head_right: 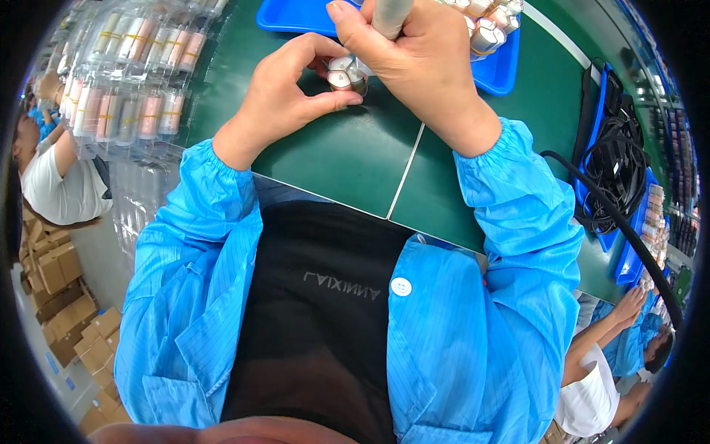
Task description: Assembling and organizing small electronic or plastic components at a factory workbench using a pen-like applicator and rubber bands.
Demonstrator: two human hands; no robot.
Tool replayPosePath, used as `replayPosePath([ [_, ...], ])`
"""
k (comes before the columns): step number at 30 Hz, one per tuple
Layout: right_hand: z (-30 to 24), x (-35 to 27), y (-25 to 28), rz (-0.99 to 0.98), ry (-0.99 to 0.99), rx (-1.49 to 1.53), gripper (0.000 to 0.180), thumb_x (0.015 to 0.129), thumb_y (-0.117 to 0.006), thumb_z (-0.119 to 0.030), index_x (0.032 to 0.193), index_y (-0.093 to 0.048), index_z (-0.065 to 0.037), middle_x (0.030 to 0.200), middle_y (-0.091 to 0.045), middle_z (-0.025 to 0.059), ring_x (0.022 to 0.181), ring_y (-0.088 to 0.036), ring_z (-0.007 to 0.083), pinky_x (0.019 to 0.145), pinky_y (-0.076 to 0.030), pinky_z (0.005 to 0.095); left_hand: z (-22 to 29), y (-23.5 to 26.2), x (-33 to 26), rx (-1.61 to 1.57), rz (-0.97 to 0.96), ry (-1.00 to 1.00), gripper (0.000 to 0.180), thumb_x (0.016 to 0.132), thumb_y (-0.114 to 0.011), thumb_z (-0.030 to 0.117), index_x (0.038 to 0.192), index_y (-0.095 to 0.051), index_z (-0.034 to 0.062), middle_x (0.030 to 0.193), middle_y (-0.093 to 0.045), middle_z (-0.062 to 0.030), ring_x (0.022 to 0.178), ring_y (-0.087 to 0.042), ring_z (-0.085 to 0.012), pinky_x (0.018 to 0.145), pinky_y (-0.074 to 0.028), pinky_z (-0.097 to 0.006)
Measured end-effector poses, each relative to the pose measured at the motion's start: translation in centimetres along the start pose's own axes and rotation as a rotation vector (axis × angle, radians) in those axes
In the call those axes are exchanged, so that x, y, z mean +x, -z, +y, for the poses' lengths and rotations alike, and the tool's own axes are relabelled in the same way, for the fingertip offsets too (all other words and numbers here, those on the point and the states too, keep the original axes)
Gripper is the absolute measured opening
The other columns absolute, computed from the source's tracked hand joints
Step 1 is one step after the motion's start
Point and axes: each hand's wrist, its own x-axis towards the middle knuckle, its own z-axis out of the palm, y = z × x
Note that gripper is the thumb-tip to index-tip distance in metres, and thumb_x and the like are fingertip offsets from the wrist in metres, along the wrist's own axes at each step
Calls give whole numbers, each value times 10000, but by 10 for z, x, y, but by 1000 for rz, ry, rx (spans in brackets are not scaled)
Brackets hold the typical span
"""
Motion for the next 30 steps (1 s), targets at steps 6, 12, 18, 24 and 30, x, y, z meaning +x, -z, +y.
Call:
replayPosePath([
  [6, 2, -3, 0, -7, -11, 44, 227, 970, -723, -200, 804, -695, -47, 714, -657, -11, 649, -587, 50, 562, -427, 207, 1, 0, 1, -27, -5, 4, 459, 723, -905, 153, 1088, -657, 27, 986, -683, -75, 865, -671, -185, 793, -557, -302],
  [12, -32, 5, 12, 63, -60, 95, 237, 979, -689, -148, 768, -665, -43, 717, -658, 11, 643, -588, 68, 561, -442, 229, 0, -1, -2, -12, 24, 5, 475, 733, -893, 128, 1139, -665, 38, 1043, -701, -91, 903, -689, -204, 789, -566, -316],
  [18, -35, 12, 20, 235, 58, 119, 248, 974, -679, -87, 731, -643, -53, 672, -644, 10, 600, -558, 60, 541, -423, 228, -6, -1, 3, 121, 44, -293, 450, 788, -828, 70, 1215, -685, 83, 1104, -707, -109, 906, -706, -247, 771, -575, -334],
  [24, -5, 22, 6, 142, 516, 935, 247, 963, -697, -87, 724, -643, -52, 675, -644, 8, 596, -558, 61, 537, -422, 226, -10, -1, 4, 165, 26, -313, 451, 817, -800, 56, 1249, -675, 84, 1135, -699, -112, 915, -704, -239, 774, -575, -322],
  [30, -39, 13, 23, 234, 5, 105, 251, 965, -697, -94, 724, -645, -47, 680, -646, 5, 594, -556, 62, 533, -418, 226, -7, -4, -1, -97, -9, -54, 548, 810, -814, 62, 1309, -587, 51, 1221, -678, -111, 1024, -676, -222, 914, -549, -315],
])
